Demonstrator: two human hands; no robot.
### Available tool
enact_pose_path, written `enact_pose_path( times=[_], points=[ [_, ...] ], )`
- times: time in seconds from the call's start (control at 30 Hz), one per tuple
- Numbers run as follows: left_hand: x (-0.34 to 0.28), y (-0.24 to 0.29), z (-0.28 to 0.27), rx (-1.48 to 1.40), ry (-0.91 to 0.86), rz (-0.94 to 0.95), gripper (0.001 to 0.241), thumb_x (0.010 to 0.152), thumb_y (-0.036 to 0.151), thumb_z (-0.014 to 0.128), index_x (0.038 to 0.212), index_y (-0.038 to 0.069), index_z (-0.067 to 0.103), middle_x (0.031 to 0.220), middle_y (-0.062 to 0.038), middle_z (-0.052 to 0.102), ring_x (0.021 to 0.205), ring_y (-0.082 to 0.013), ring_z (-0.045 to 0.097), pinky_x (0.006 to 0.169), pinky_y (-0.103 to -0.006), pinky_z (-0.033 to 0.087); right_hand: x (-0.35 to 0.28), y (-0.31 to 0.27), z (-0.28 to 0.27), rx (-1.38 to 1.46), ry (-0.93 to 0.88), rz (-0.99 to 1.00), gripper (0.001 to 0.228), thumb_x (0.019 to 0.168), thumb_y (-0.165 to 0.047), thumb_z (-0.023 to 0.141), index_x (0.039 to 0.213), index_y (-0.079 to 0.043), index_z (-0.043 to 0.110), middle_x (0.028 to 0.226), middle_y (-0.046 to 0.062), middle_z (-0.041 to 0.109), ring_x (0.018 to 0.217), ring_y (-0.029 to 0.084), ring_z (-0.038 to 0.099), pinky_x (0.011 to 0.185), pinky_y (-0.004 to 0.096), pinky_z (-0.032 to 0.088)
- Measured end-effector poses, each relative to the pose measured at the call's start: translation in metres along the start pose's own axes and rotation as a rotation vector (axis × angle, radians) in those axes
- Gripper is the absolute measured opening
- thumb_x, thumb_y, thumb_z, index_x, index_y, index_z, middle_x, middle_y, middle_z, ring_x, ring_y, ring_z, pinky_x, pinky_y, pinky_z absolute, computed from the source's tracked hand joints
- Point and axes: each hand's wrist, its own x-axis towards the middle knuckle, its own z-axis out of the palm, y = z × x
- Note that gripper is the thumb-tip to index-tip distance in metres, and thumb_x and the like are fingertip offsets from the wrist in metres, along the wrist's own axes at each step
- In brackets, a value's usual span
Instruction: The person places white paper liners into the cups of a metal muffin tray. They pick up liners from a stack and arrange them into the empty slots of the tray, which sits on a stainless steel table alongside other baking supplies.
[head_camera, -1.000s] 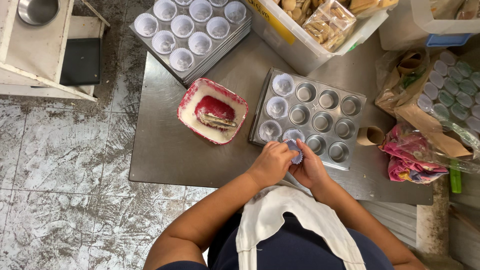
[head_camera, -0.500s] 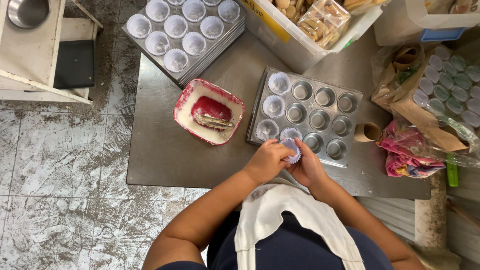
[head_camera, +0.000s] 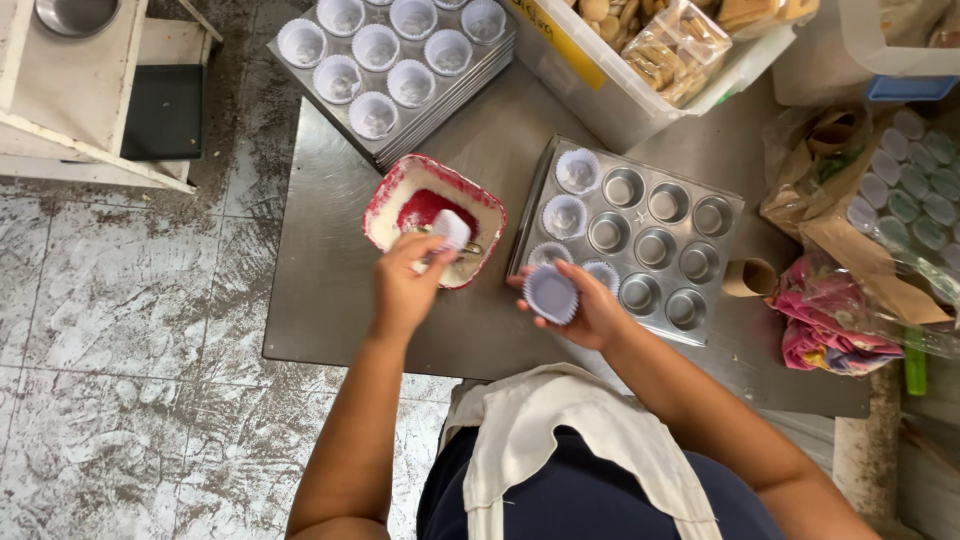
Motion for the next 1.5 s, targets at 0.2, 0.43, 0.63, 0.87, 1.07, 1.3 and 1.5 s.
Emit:
enact_pose_path(
  times=[0.2, 0.43, 0.63, 0.87, 1.07, 1.3, 1.5],
  points=[
    [-0.018, -0.013, -0.055, 0.043, 0.149, -0.094, 0.018, 0.089, 0.002, 0.079, 0.106, -0.002, 0.073, 0.1, -0.009, 0.072, 0.091, -0.0164, 0.07, 0.081, -0.0278, 0.055, 0.122, 0.018, 0.033, 0.113, 0.075, 0.112, 0.045, 0.104, -0.044, 0.054, 0.121, -0.003, 0.059, 0.111, 0.015, 0.07, 0.104, 0.035, 0.073, 0.067, 0.036, 0.063],
    [-0.045, -0.019, -0.079, 0.033, 0.192, -0.175, 0.017, 0.089, 0.003, 0.079, 0.105, -0.002, 0.074, 0.098, -0.007, 0.073, 0.09, -0.0148, 0.068, 0.082, -0.0273, 0.054, 0.201, 0.023, 0.041, 0.187, 0.22, 0.014, 0.047, 0.101, -0.042, 0.054, 0.123, -0.001, 0.056, 0.109, 0.018, 0.07, 0.099, 0.035, 0.072, 0.066, 0.037, 0.062],
    [-0.035, -0.026, -0.073, 0.072, 0.155, -0.153, 0.016, 0.09, 0.004, 0.078, 0.104, -0.001, 0.074, 0.098, -0.009, 0.073, 0.088, -0.018, 0.07, 0.081, -0.0287, 0.055, 0.16, -0.008, 0.04, 0.306, 0.141, -0.062, 0.054, 0.1, -0.046, 0.054, 0.131, -0.002, 0.055, 0.124, 0.024, 0.067, 0.103, 0.033, 0.072, 0.07, 0.037, 0.064],
    [0.013, -0.081, -0.017, 0.453, -0.272, 0.008, 0.013, 0.089, 0.01, 0.069, 0.097, 0.006, 0.078, 0.098, -0.016, 0.076, 0.089, -0.0341, 0.072, 0.083, -0.0448, 0.056, 0.037, -0.013, 0.004, 0.255, -0.052, -0.098, 0.054, 0.102, -0.049, 0.054, 0.136, -0.008, 0.056, 0.148, 0.031, 0.05, 0.104, 0.029, 0.07, 0.075, 0.035, 0.064],
    [0.046, -0.156, 0.04, 1.002, -0.899, -0.092, 0.026, 0.089, 0.009, 0.055, 0.099, 0.008, 0.079, 0.103, -0.018, 0.076, 0.099, -0.0336, 0.073, 0.086, -0.0485, 0.055, -0.031, 0.004, -0.03, 0.252, -0.062, -0.202, 0.056, 0.103, -0.051, 0.056, 0.138, -0.008, 0.055, 0.157, 0.028, 0.043, 0.101, 0.026, 0.07, 0.077, 0.034, 0.063],
    [0.044, -0.18, 0.061, 1.065, -1.136, -0.217, 0.028, 0.084, 0.006, 0.06, 0.104, 0.004, 0.08, 0.112, -0.019, 0.073, 0.106, -0.0333, 0.072, 0.087, -0.0459, 0.057, -0.075, 0.015, -0.058, 0.272, 0.021, -0.277, 0.059, 0.101, -0.051, 0.057, 0.141, -0.007, 0.054, 0.156, 0.023, 0.045, 0.098, 0.024, 0.069, 0.076, 0.034, 0.063],
    [0.074, -0.157, 0.051, 0.887, -1.414, -0.273, 0.022, 0.084, 0.021, 0.077, 0.099, 0.006, 0.08, 0.103, -0.016, 0.075, 0.096, -0.029, 0.071, 0.087, -0.0395, 0.054, -0.1, 0.009, -0.07, 0.346, -0.009, -0.347, 0.062, 0.102, -0.053, 0.057, 0.143, -0.007, 0.053, 0.158, 0.023, 0.042, 0.101, 0.025, 0.068, 0.079, 0.035, 0.063]
  ],
)
